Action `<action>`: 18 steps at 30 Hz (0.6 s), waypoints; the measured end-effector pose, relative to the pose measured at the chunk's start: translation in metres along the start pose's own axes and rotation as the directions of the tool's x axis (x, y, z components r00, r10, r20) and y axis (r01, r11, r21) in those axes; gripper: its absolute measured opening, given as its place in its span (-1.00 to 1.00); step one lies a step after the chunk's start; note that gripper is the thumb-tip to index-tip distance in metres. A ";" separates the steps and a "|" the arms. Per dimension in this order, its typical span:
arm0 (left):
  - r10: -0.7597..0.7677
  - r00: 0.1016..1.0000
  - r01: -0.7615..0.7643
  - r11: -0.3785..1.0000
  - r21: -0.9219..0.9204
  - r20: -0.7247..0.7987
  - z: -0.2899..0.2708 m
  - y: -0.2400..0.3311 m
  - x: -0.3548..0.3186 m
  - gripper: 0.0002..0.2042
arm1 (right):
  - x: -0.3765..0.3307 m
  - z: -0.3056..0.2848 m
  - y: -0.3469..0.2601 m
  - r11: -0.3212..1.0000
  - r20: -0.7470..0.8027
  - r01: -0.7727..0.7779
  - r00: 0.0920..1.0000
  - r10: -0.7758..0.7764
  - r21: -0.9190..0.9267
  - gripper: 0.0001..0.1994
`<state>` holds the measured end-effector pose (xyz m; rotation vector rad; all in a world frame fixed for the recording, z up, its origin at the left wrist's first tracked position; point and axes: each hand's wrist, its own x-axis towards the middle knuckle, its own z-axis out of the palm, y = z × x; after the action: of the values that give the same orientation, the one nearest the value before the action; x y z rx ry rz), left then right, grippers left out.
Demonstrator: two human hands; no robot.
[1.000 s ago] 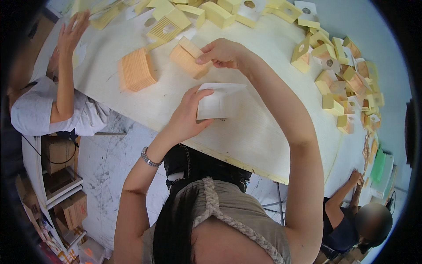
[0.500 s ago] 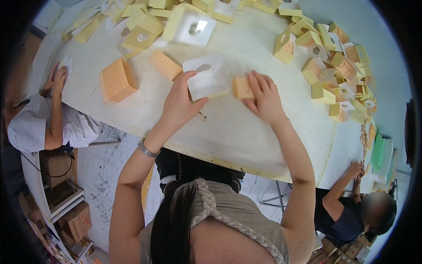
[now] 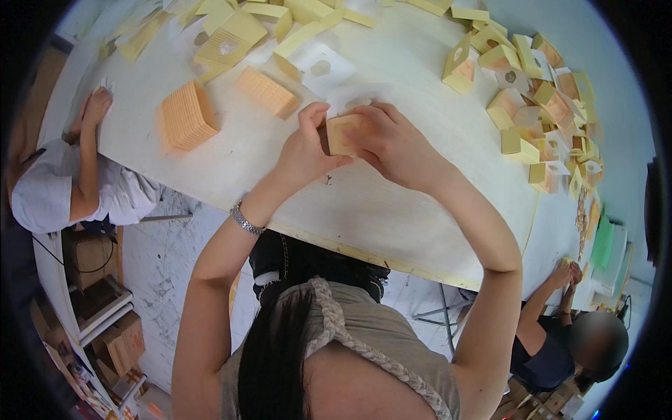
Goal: The person assembles small paper boxes by folding flat pieces and inserting them into white cardboard frames. They repeatedly pick up pieces, fold them, and place them into frames on a white table. Other workers are visible in the background performing similar tasks.
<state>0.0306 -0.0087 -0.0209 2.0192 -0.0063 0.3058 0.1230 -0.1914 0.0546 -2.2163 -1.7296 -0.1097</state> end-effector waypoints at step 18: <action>0.031 0.999 -0.029 0.998 0.052 -0.040 -0.003 -0.002 -0.003 -0.14 | -0.033 0.002 0.006 0.943 -0.076 0.025 0.996 -0.053 -0.333 -0.63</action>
<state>0.0276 -0.0054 -0.0218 2.0649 -0.0032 0.3699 0.1201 -0.2230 0.0434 -2.3650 -1.8196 -0.5340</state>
